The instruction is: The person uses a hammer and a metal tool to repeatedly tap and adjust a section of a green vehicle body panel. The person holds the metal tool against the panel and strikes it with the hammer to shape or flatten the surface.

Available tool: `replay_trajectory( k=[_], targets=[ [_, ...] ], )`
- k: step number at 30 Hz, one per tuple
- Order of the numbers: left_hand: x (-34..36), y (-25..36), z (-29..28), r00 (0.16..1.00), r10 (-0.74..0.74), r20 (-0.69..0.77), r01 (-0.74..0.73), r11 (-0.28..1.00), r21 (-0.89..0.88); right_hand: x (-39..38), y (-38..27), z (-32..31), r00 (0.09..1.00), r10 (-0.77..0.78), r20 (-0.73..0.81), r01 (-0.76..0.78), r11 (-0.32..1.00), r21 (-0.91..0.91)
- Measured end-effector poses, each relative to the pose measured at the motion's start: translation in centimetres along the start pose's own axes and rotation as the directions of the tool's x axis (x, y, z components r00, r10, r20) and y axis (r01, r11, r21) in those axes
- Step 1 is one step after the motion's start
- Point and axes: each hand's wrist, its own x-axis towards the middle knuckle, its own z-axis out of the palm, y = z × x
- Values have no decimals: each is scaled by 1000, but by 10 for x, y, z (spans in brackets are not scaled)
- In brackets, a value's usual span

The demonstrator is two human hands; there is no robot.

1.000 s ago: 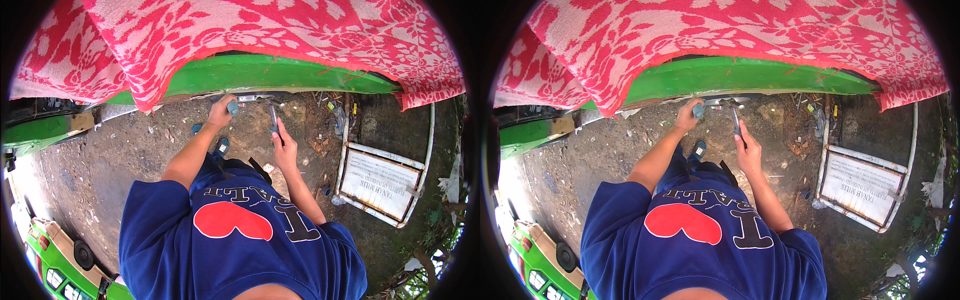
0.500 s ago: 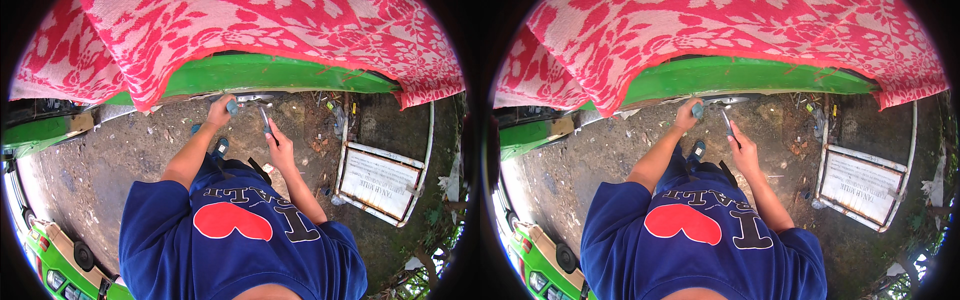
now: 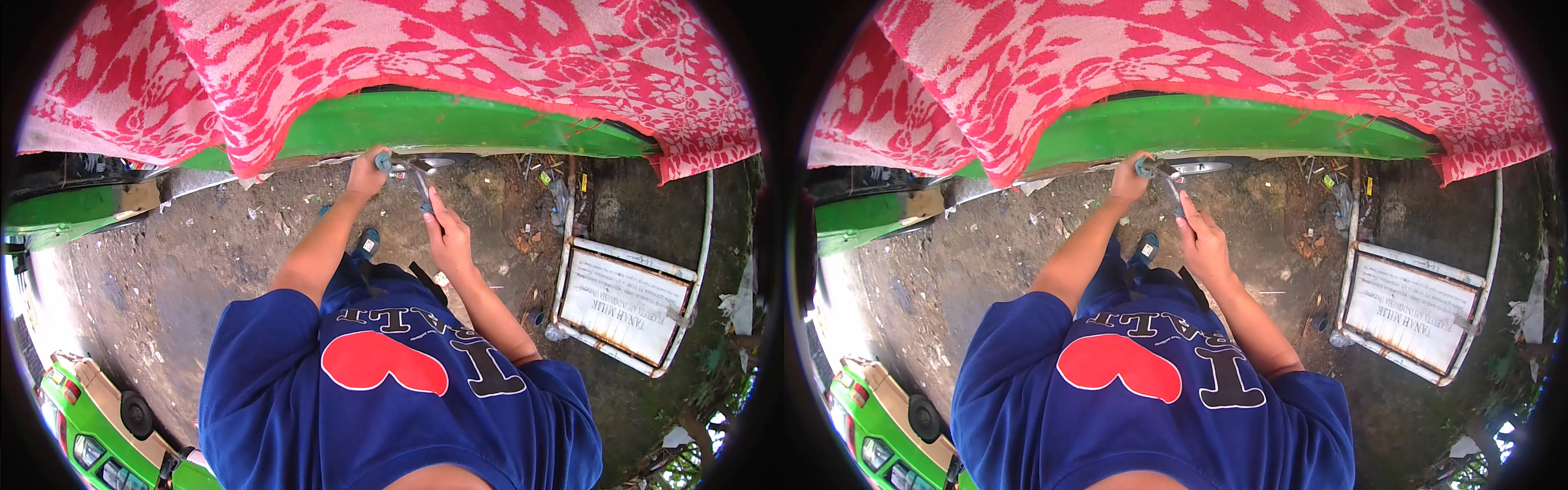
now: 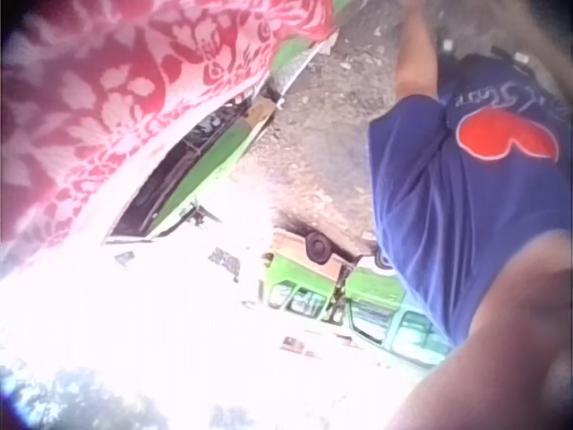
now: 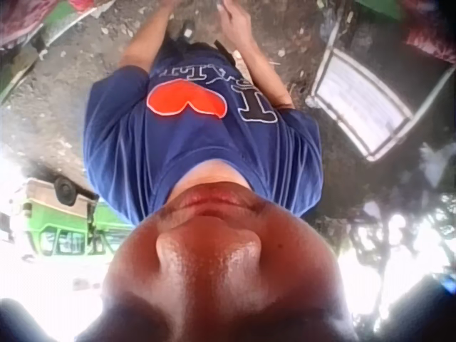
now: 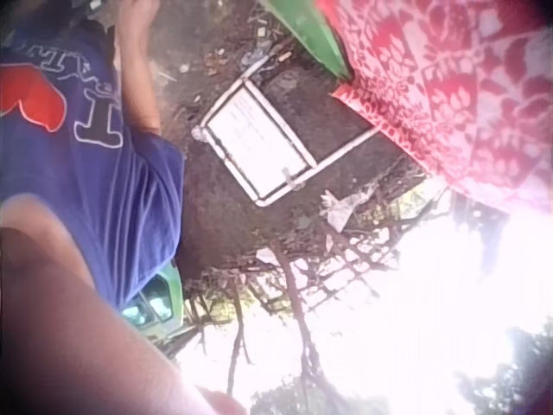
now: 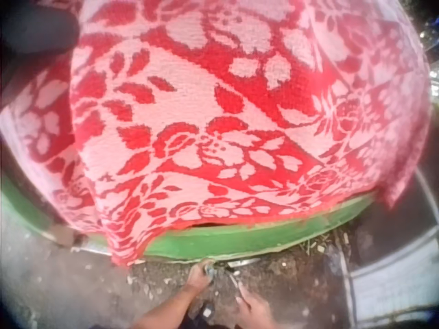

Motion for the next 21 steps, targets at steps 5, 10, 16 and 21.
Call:
replay_trajectory(
  k=[5, 10, 16, 21],
  targets=[
    [-5, -25, -5, 987, -155, -43, 160, 980, 119, 5, 17, 16, 999, 0, 51, 5, 996, -84],
    [-32, -21, -14, 997, 20, 73, -23, 999, 35, -8, 3, -9, 997, 69, -48, -68, 998, 9],
    [-27, 8, -16, 984, 86, 155, -91, 995, 26, -16, 10, -14, 972, 236, -15, -235, 971, 45],
    [-20, 14, -14, 979, 103, 177, -109, 994, 23, -22, 11, -15, 971, 236, -35, -234, 971, 37]
  ],
)
